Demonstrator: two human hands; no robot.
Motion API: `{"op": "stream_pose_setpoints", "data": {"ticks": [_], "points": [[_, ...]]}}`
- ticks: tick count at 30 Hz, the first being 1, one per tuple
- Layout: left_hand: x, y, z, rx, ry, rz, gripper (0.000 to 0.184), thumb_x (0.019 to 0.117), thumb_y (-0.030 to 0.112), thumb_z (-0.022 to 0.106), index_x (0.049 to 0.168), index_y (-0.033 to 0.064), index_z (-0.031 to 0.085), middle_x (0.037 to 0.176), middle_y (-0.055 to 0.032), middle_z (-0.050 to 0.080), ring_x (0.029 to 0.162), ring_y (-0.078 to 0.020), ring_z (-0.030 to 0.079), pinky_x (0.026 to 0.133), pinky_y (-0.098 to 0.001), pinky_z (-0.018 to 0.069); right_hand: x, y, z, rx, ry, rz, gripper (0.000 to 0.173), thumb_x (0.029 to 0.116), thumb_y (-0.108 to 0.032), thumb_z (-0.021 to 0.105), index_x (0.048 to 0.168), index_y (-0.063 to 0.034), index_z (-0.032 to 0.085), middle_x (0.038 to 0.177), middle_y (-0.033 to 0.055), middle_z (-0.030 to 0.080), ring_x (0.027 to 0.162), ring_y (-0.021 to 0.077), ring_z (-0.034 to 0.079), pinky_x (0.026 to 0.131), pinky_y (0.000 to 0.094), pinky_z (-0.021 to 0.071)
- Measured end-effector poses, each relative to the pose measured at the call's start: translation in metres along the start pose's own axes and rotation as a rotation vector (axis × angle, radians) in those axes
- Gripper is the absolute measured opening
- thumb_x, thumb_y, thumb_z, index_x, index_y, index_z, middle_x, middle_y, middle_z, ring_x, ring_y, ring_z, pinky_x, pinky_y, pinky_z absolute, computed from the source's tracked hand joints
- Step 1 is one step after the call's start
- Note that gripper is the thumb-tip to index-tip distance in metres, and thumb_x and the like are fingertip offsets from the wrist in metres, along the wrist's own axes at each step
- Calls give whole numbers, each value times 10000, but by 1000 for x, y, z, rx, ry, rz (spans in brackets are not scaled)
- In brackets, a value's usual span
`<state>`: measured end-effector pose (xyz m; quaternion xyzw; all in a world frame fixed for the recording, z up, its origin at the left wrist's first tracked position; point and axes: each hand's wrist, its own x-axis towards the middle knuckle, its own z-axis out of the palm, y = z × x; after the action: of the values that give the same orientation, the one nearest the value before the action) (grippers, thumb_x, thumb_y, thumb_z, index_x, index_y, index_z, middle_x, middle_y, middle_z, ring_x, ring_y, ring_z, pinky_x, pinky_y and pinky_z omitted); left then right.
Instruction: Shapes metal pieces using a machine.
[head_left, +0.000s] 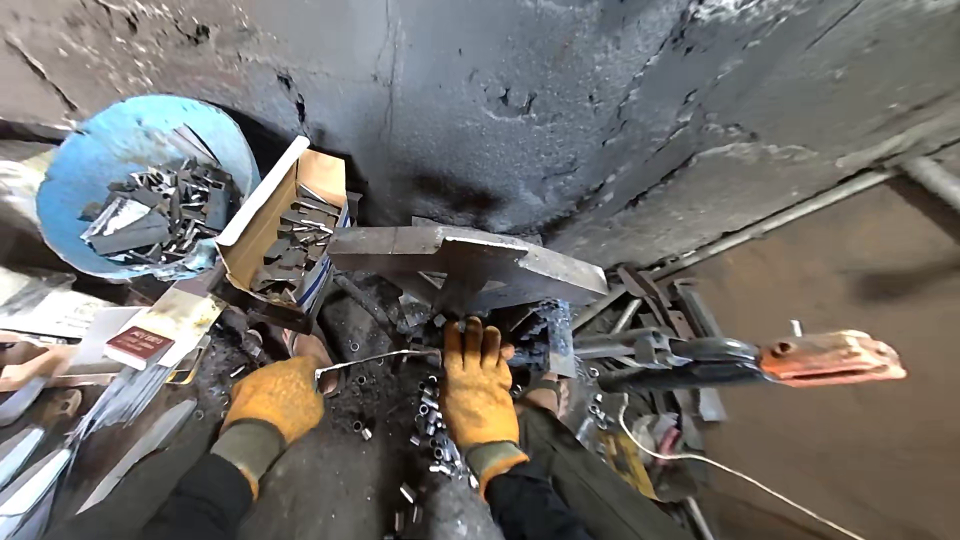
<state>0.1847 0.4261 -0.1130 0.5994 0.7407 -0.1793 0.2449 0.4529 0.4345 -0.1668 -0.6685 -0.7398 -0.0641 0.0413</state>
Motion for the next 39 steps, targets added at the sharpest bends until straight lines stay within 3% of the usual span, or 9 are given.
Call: {"op": "stream_pose_setpoints", "data": {"ticks": [4, 8, 13, 18, 20, 22, 26, 30, 39], "points": [[6, -7, -39, 87, 41, 137, 410, 863, 369, 685, 1247, 226, 679, 1172, -100, 716, 1090, -360, 682, 867, -645, 540, -43, 0, -30, 186, 186, -50, 700, 914, -572, 622, 1497, -193, 543, 1542, 198, 488, 1458, 397, 420, 1182, 606, 364], [-21, -1, -41, -156, -60, 273, 400, 944, 373, 669, 1321, 237, 660, 1186, -88, 712, 1076, -296, 688, 930, -581, 548, -99, -36, -73, 795, -95, 69, 434, 977, -455, 630, 1275, -149, 709, 1268, 6, 710, 1200, 126, 652, 1029, 401, 550], [-73, 34, 26, -339, -274, 414, 653, 800, 592, 736, 1297, 181, 634, 1098, -108, 732, 1001, -314, 717, 869, -632, 573, -67, -55, -91, 1519, -294, 454, 288, 1001, -263, 631, 1221, -88, 691, 1068, 33, 759, 983, 146, 727, 888, 378, 623], [-120, 42, 15, 167, 743, 775, 393, 1031, 460, 526, 1255, 206, 726, 781, -52, 724, 672, -278, 690, 579, -497, 539, -66, -2, -75, 1015, -221, 157, 325, 959, -182, 625, 1269, -119, 699, 1172, 17, 720, 1063, 103, 681, 945, 340, 581], [-112, 41, -5, 184, 1009, 794, 477, 1000, 413, 612, 1434, 215, 608, 1244, -73, 730, 1155, -284, 692, 962, -508, 562, -60, 19, -71, 742, -242, -65, 457, 869, -174, 690, 1325, -147, 677, 1275, 39, 697, 1171, 173, 662, 1004, 434, 559], [-86, 33, -15, 177, 830, 663, 708, 897, 468, 713, 1507, 159, 530, 1493, -149, 573, 1410, -368, 512, 1140, -603, 424, -55, 24, -71, 521, -177, -281, 429, 911, -217, 677, 1335, -153, 669, 1314, 63, 695, 1203, 235, 672, 1001, 489, 565], [-36, 21, -27, 59, 125, 264, 423, 899, 455, 710, 1260, 238, 671, 1118, -128, 727, 1047, -398, 689, 850, -679, 512, -37, 25, -60, 307, 52, -358, 450, 961, -403, 634, 1356, -191, 665, 1340, 45, 684, 1276, 241, 627, 1077, 505, 510], [2, -2, -16, -30, 182, 219, 367, 907, 434, 729, 1238, 278, 704, 1146, -84, 737, 1066, -359, 694, 889, -676, 510, -21, 39, -26, 81, 162, -196, 790, 919, -686, 526, 1509, -160, 522, 1593, 137, 449, 1511, 393, 333, 1214, 674, 244], [42, -17, 3, 21, 183, 210, 317, 912, 450, 723, 1119, 210, 747, 1086, -99, 744, 1044, -357, 694, 871, -659, 511, -10, 28, 15, 69, 218, -176, 918, 871, -729, 566, 1546, -115, 464, 1622, 161, 399, 1539, 404, 267, 1225, 687, 191]]}}
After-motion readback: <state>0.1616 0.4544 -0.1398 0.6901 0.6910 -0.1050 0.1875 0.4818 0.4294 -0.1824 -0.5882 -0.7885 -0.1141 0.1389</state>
